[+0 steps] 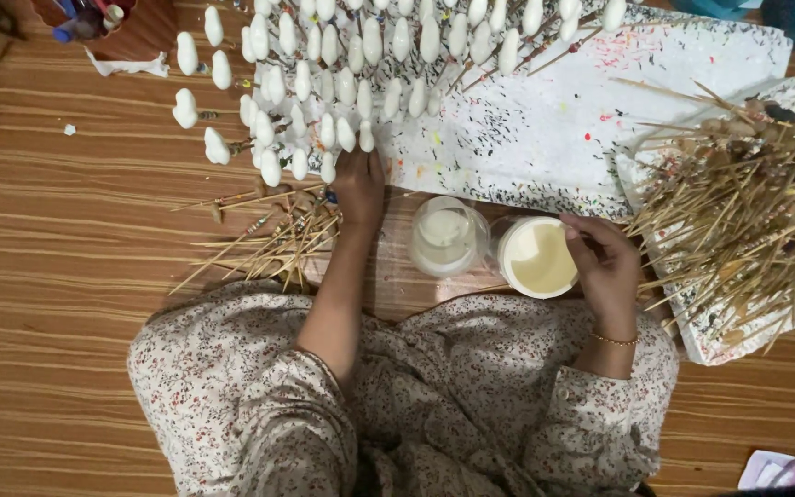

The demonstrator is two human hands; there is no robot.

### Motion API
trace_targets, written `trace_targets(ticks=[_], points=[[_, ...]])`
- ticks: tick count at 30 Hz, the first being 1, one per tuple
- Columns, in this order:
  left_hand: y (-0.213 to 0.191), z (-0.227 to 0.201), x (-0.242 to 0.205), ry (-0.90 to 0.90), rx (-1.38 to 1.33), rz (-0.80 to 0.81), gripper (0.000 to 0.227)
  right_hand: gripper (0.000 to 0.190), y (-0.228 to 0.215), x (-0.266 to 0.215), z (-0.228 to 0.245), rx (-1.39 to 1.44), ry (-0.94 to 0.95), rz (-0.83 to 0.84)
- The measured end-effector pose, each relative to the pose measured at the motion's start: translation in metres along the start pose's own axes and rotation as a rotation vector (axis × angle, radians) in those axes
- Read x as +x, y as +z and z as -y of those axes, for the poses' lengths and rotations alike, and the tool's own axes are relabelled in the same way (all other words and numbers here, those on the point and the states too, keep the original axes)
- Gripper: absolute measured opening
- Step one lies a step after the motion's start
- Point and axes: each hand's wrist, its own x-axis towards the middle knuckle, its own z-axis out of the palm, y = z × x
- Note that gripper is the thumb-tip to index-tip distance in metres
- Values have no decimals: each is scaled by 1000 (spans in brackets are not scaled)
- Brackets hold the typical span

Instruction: Dipping small white components into liquid and mounting them onto wooden sticks to assemble craft items.

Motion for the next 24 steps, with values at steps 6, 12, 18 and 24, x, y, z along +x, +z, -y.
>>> trace_targets(ticks=[6, 12, 18, 24], points=[[0, -3, 3, -11, 10, -1, 13, 14, -1, 0, -3, -21, -11, -3], [2, -2, -1, -55, 6, -3, 14, 14, 0, 1, 2, -20, -2, 4], [-9, -19, 12, -56, -9, 1, 11, 14, 0, 0, -7, -37, -27, -9], [-6, -18, 10, -102, -9, -5, 10, 12, 0, 0, -4, -5, -19, -15]])
